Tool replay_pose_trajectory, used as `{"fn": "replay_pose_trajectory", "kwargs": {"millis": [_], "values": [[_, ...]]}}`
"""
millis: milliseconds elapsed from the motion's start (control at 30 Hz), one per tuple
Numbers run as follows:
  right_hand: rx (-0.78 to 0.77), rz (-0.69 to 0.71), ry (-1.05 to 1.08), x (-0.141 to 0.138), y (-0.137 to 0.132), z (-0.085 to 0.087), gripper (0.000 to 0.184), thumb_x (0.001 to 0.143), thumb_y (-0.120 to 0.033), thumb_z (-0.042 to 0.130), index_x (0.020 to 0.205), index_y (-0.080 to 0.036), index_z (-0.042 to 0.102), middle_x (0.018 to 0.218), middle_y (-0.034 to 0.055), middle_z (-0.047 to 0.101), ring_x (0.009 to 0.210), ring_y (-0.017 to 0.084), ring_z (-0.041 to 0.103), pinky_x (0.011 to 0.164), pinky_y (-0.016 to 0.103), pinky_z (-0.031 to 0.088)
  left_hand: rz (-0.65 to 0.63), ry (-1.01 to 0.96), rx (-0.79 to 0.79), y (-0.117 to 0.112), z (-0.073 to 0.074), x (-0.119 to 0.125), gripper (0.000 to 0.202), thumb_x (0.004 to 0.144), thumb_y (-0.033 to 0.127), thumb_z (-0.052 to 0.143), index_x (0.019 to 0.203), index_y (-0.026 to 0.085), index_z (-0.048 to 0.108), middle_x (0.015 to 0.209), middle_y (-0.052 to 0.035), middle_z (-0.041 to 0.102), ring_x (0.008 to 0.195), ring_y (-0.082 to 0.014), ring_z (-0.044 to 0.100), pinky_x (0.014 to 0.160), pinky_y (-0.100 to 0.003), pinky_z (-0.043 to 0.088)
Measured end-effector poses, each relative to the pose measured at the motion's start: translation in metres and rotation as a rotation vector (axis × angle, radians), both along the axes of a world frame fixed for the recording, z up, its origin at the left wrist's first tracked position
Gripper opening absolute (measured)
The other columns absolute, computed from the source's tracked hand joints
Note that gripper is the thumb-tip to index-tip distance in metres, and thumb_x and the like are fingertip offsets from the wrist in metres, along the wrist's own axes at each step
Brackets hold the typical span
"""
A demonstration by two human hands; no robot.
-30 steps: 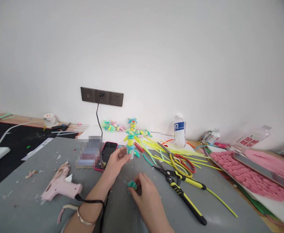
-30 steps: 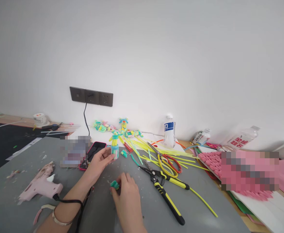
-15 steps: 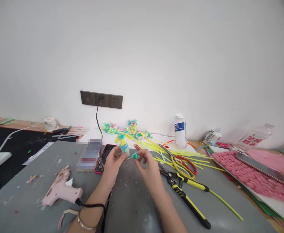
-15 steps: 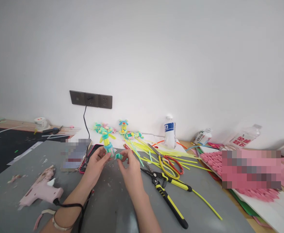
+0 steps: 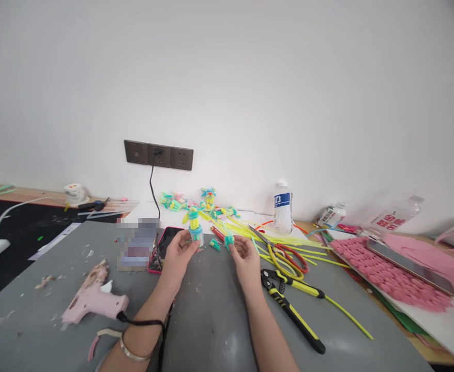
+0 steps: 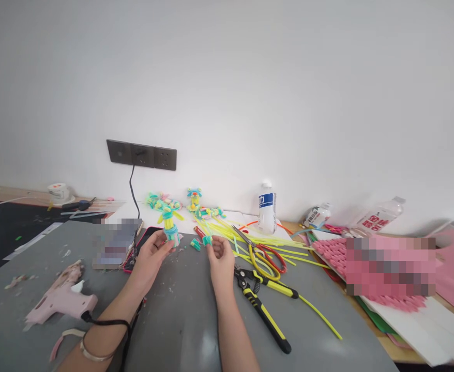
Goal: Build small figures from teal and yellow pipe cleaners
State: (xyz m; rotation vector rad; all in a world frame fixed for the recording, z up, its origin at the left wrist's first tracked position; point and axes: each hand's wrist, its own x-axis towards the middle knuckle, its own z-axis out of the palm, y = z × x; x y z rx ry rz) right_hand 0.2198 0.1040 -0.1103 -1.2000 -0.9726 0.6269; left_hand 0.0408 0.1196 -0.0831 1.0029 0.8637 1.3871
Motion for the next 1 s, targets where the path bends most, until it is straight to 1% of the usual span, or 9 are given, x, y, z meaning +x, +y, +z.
{"fn": "replay_pose_trajectory", "kwargs": {"millis": [133,233,300,400,500,600,733,867,1000], "values": [[0.005,0.032,0.006,-0.006,-0.002,0.002,0.044,0.064,-0.057,0.079,0.083,-0.019,0.066,0.076,0.0055,0.069,0.071,0.022,0.065,0.065,0.034,0.053,0.024,-0.008,0.013,-0.001,-0.001,0.002,0.044,0.066,0.043,0.082,0.099,0.018,0.066,0.101,-0.0074,0.073,0.087,-0.0202,0.068,0.075,-0.03,0.054],[0.019,0.057,0.04,-0.012,-0.003,0.005,0.044,0.063,-0.057,0.08,0.078,-0.02,0.064,0.078,0.0052,0.07,0.075,0.022,0.067,0.07,0.034,0.055,0.013,0.013,0.016,-0.002,-0.001,0.003,0.044,0.065,0.043,0.082,0.097,0.018,0.066,0.098,-0.0064,0.073,0.083,-0.019,0.067,0.073,-0.03,0.053],[0.028,0.072,0.068,-0.015,-0.004,0.007,0.043,0.062,-0.056,0.081,0.076,-0.02,0.062,0.076,0.0044,0.07,0.075,0.022,0.068,0.072,0.035,0.055,-0.014,0.043,0.014,-0.002,-0.001,0.003,0.042,0.064,0.042,0.083,0.094,0.018,0.066,0.094,-0.0053,0.072,0.078,-0.0175,0.066,0.071,-0.029,0.053],[0.029,0.095,0.1,-0.017,-0.006,0.008,0.043,0.061,-0.054,0.082,0.076,-0.02,0.061,0.074,0.0035,0.069,0.073,0.022,0.067,0.07,0.034,0.054,-0.091,0.091,0.008,-0.003,0.0,0.003,0.039,0.062,0.039,0.084,0.088,0.017,0.065,0.089,-0.0042,0.071,0.072,-0.0157,0.064,0.066,-0.028,0.053],[0.033,0.107,0.118,-0.018,-0.008,0.01,0.041,0.062,-0.052,0.083,0.075,-0.019,0.062,0.074,0.0028,0.067,0.07,0.02,0.065,0.068,0.033,0.052,-0.166,0.107,-0.01,-0.004,0.002,0.003,0.038,0.06,0.038,0.085,0.084,0.017,0.063,0.085,-0.0032,0.07,0.073,-0.016,0.064,0.064,-0.027,0.054],[0.051,0.109,0.129,-0.019,-0.01,0.013,0.04,0.062,-0.051,0.083,0.072,-0.02,0.06,0.075,0.0022,0.066,0.071,0.019,0.062,0.068,0.032,0.051,-0.202,0.106,-0.03,-0.004,0.001,0.003,0.038,0.06,0.039,0.086,0.079,0.018,0.061,0.083,-0.0024,0.069,0.074,-0.0163,0.065,0.064,-0.027,0.055],[0.068,0.114,0.135,-0.021,-0.011,0.014,0.04,0.063,-0.052,0.082,0.071,-0.02,0.059,0.078,0.0027,0.065,0.075,0.02,0.062,0.07,0.032,0.05,-0.198,0.105,-0.028,-0.002,-0.006,0.004,0.04,0.06,0.042,0.086,0.079,0.018,0.06,0.083,-0.002,0.07,0.073,-0.0165,0.066,0.066,-0.028,0.056],[0.066,0.116,0.122,-0.022,-0.01,0.011,0.037,0.065,-0.049,0.082,0.071,-0.02,0.06,0.075,0.0024,0.063,0.072,0.019,0.06,0.067,0.031,0.049,-0.192,0.12,-0.024,0.001,-0.013,0.004,0.041,0.061,0.045,0.085,0.08,0.018,0.06,0.084,-0.0023,0.071,0.077,-0.0183,0.067,0.069,-0.03,0.057],[0.076,0.115,0.103,-0.023,-0.011,0.01,0.034,0.066,-0.048,0.081,0.071,-0.02,0.06,0.077,0.003,0.063,0.076,0.02,0.06,0.069,0.032,0.048,-0.209,0.134,-0.033,0.001,-0.012,0.003,0.041,0.061,0.044,0.084,0.082,0.019,0.06,0.087,-0.003,0.071,0.079,-0.0194,0.068,0.071,-0.031,0.057]]}}
